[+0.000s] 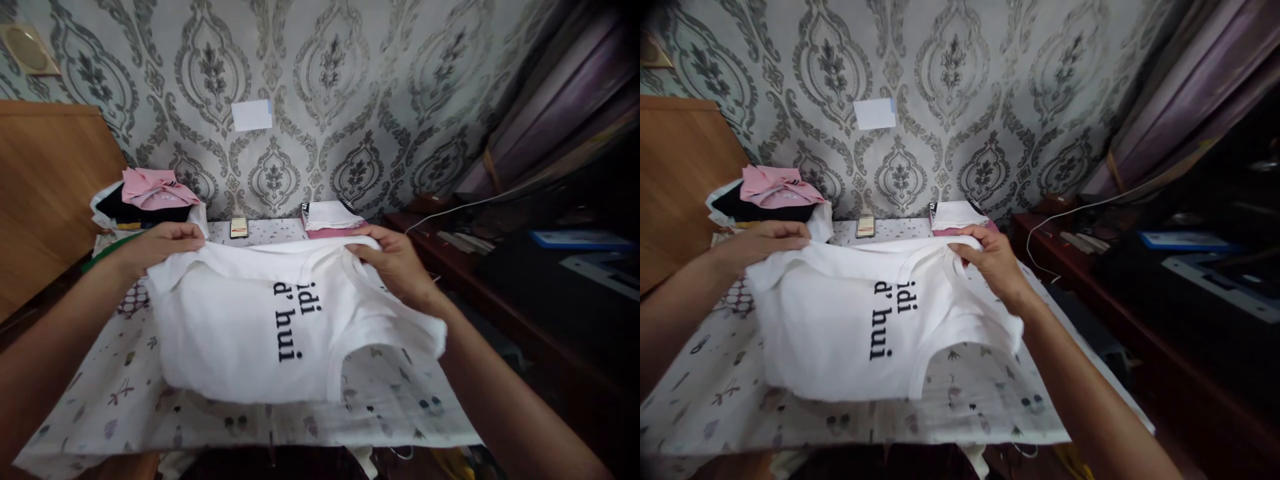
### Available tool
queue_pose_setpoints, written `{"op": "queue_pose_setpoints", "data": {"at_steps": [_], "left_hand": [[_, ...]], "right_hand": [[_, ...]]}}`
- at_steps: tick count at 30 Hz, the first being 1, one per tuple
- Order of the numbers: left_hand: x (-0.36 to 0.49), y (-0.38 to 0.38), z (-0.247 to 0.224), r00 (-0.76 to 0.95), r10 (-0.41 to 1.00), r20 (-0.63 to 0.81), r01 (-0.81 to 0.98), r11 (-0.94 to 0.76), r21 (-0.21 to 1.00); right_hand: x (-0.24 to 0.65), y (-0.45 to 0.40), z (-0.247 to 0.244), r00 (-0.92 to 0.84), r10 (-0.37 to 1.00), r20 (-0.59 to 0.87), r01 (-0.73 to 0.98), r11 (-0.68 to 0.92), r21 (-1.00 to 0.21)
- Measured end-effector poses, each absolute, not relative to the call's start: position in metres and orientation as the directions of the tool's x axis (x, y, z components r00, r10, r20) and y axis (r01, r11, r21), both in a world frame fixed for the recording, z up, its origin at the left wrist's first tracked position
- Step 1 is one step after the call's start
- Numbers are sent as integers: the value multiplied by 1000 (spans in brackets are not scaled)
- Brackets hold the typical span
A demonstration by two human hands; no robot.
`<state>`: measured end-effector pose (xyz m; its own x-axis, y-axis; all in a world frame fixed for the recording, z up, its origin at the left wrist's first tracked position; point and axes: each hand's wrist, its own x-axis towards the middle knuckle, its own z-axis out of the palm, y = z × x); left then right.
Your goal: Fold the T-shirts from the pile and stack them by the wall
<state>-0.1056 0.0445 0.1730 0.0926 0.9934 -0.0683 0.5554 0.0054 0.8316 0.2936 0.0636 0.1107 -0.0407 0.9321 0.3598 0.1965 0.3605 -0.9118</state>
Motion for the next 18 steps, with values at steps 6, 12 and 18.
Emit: {"op": "queue_pose_setpoints", "data": {"at_steps": [6, 12, 18], "left_hand": [[-116, 96, 68, -57, 997, 56, 918, 30, 396], [-99, 57, 24, 308, 930, 202, 904, -352, 241], [-81, 46, 12, 302, 940, 162, 953, -294, -71]], "right_hand": [[295, 109, 24, 34, 974, 226, 658, 148, -738], [285, 90, 13, -342, 890, 302, 696, 455, -555], [216, 97, 15, -595, 797, 99, 743, 593, -309]]}}
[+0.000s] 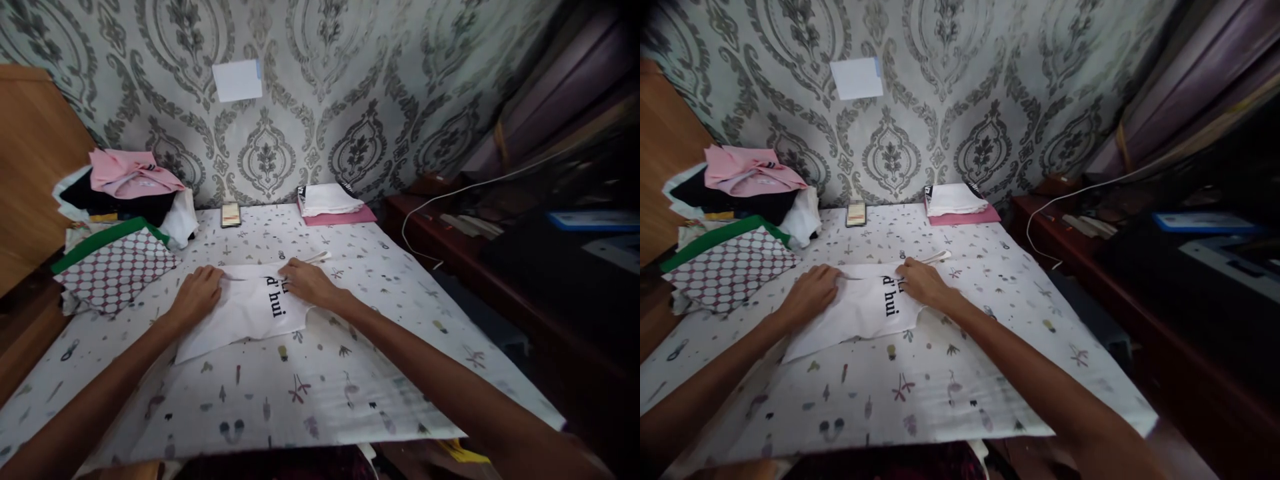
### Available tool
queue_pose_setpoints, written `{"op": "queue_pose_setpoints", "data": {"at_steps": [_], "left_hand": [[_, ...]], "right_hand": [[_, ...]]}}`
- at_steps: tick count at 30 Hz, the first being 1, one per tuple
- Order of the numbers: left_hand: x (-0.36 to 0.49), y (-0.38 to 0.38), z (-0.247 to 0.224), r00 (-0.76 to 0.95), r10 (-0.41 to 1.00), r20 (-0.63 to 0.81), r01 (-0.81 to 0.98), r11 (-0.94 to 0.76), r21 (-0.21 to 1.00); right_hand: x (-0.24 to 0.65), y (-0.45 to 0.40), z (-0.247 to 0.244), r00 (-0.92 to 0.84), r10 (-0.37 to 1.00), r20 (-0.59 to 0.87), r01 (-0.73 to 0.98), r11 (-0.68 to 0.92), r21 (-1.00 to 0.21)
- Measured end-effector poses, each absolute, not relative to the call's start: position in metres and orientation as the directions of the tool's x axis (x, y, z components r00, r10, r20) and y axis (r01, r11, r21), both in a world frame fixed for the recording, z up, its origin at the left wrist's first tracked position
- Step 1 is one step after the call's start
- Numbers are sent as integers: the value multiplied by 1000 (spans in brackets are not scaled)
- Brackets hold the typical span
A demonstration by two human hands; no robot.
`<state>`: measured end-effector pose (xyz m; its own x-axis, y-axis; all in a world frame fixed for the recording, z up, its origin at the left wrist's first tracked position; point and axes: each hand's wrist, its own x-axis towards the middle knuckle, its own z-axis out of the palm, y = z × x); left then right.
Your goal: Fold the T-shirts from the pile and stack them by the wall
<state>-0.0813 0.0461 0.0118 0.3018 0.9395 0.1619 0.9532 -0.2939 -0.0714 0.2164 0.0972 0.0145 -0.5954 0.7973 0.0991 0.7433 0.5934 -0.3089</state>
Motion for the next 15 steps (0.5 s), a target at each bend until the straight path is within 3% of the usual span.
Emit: {"op": "queue_pose_setpoints", "data": {"at_steps": [2, 5, 10, 15], "left_hand": [[-88, 51, 11, 237, 957, 169, 970, -224, -92], [-106, 63, 12, 146, 976, 160, 989, -144, -23], [-142, 105, 22, 121, 989, 81, 961, -137, 241], [-165, 149, 30, 103, 986, 131, 853, -155, 498]], "right_hand": [[203, 105, 13, -591, 805, 60, 771, 585, -253], [199, 120, 15, -586, 810, 21, 764, 561, -318], [206, 148, 19, -632, 775, -26, 618, 483, -620], [204, 173, 19, -672, 699, -245, 435, 104, -895]]}}
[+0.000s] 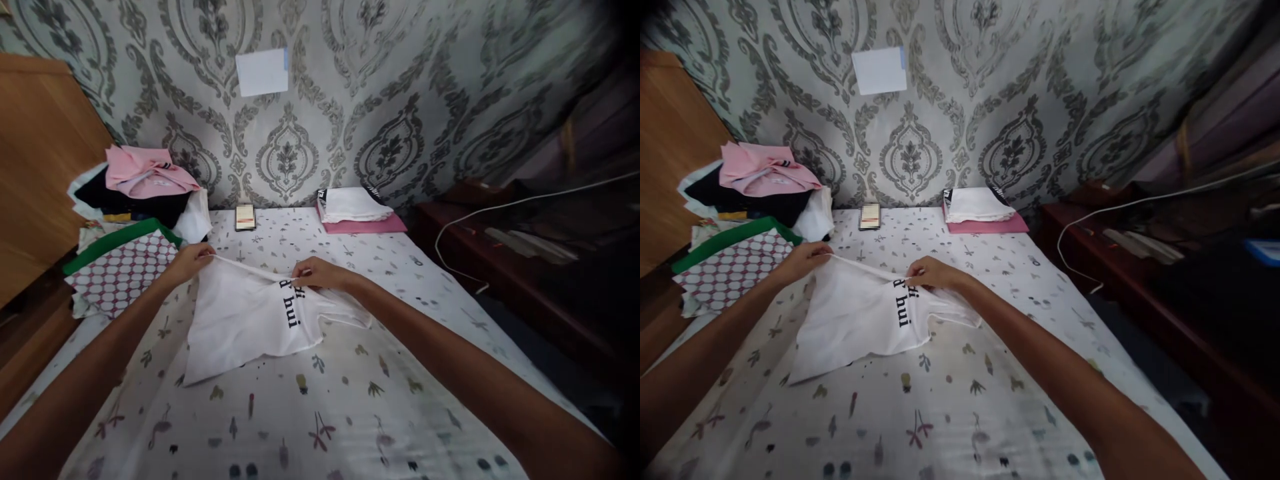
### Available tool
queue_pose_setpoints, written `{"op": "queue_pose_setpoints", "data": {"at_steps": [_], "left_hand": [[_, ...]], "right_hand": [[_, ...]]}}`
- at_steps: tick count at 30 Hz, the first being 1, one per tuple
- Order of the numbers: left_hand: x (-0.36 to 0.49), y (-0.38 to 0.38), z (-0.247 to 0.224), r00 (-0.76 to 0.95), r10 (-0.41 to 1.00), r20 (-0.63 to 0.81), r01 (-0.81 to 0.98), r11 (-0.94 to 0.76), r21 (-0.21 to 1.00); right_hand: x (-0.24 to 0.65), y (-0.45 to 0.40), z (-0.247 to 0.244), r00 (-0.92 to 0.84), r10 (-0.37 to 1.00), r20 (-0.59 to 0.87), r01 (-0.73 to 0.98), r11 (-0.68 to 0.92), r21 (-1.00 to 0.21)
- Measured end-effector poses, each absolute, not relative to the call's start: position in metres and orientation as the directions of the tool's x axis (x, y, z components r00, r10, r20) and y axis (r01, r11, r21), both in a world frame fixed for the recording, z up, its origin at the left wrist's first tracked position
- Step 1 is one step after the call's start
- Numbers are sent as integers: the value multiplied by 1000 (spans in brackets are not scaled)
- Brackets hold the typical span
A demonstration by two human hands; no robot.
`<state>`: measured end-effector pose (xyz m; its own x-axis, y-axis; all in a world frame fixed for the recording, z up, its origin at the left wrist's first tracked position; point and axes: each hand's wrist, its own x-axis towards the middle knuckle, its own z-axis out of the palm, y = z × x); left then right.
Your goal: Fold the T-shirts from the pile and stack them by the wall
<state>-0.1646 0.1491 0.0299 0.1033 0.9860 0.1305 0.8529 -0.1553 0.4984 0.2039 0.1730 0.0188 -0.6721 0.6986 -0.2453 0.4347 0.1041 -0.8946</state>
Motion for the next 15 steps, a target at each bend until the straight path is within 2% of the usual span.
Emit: {"op": "queue_pose_setpoints", "data": {"at_steps": [3, 7, 12, 15], "left_hand": [[-169, 163, 29, 88, 987, 134, 826, -147, 544], [-170, 170, 24, 91, 989, 117, 827, -141, 544], [-172, 174, 18, 81, 989, 127, 818, -139, 559], [-174, 176, 16, 72, 989, 127, 818, -131, 560]], "right_hand": [[202, 183, 16, -685, 659, -310, 339, -89, -937], [205, 195, 8, -718, 615, -326, 259, -198, -945], [200, 207, 5, -654, 723, -224, 185, -134, -973], [191, 207, 13, -688, 706, -168, 284, 48, -958]]}}
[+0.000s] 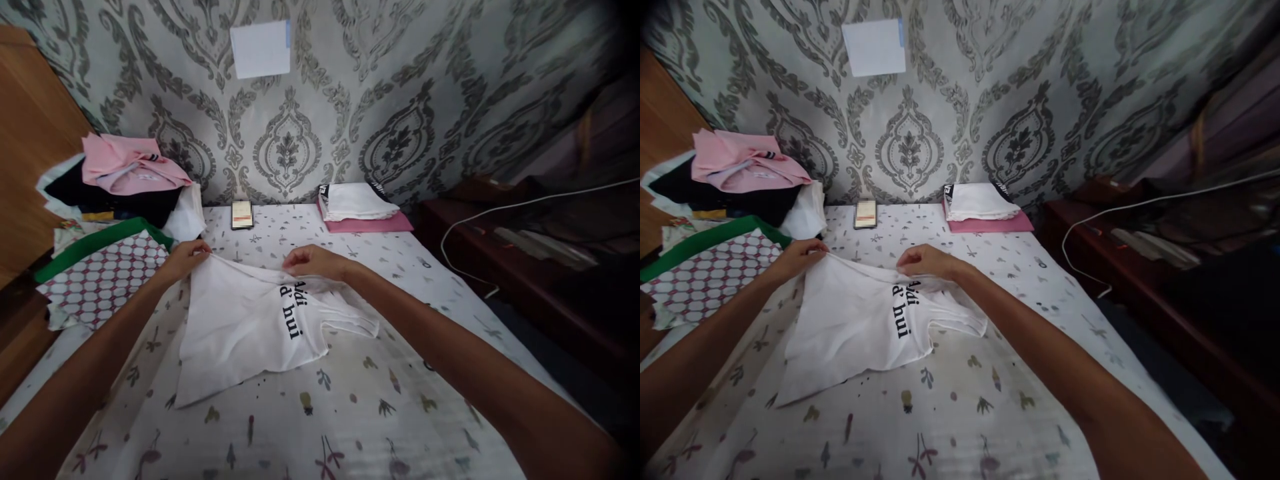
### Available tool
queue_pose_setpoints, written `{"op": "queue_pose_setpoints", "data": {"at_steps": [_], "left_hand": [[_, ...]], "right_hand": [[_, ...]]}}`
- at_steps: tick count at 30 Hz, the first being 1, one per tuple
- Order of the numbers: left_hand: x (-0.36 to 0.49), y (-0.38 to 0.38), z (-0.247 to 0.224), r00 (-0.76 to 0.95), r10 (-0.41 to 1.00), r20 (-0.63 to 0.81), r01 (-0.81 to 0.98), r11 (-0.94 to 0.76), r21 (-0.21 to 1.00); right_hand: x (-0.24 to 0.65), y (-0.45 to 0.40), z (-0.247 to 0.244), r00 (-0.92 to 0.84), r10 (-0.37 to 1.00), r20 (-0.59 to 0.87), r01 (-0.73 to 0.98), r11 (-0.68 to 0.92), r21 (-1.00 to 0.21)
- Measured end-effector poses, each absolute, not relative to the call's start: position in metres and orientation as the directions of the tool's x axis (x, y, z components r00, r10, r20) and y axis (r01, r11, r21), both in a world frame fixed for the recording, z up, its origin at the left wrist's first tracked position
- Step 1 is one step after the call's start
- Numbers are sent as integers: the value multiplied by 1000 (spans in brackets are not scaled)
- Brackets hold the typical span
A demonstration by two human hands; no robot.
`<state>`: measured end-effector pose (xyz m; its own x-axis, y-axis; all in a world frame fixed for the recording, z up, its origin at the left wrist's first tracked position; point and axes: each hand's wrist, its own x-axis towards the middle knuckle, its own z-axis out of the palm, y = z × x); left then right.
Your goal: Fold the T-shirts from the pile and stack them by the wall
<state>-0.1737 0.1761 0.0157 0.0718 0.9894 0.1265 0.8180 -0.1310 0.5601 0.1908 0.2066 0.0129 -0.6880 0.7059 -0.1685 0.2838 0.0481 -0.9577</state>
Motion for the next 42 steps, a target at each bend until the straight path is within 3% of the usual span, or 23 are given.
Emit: {"op": "queue_pose_setpoints", "data": {"at_steps": [4, 8, 12, 16, 21, 26, 28, 31, 34, 39, 42], "left_hand": [[-176, 175, 10, 78, 990, 117, 822, -130, 555], [-177, 170, 5, 90, 990, 110, 817, -137, 560], [-176, 166, 9, 77, 989, 127, 817, -136, 560], [-171, 166, 17, -18, 983, 182, 859, -78, 506], [-164, 168, 13, -96, 980, 176, 942, 32, 334], [-138, 133, 11, 105, 955, 278, 985, -138, 104], [-116, 104, 16, 236, 936, 260, 945, -283, 161], [-74, 54, 21, 508, 847, 158, 775, -530, 344], [-34, 16, 18, 690, 715, 113, 664, -687, 295], [4, 4, 4, 696, 714, 74, 716, -698, 10], [8, 9, 9, 693, 720, 52, 721, -693, -3]], "right_hand": [[180, 200, 20, -753, 647, -117, 475, 413, -777], [181, 198, 20, -721, 683, -112, 574, 499, -649], [186, 205, 26, -652, 750, -108, 623, 450, -639], [178, 223, 33, -440, 898, 5, 627, 311, -714], [161, 241, 20, -389, 913, 127, 622, 361, -695], [184, 214, 9, -401, 878, 262, 562, 462, -686], [206, 188, 12, -345, 900, 268, 643, 434, -631], [242, 142, 16, -222, 960, 173, 813, 280, -511], [269, 100, 15, -89, 995, 53, 901, 103, -421], [279, 68, 7, -26, 999, -36, 909, 8, -416], [281, 72, 9, -49, 998, -25, 868, 30, -495]]}}
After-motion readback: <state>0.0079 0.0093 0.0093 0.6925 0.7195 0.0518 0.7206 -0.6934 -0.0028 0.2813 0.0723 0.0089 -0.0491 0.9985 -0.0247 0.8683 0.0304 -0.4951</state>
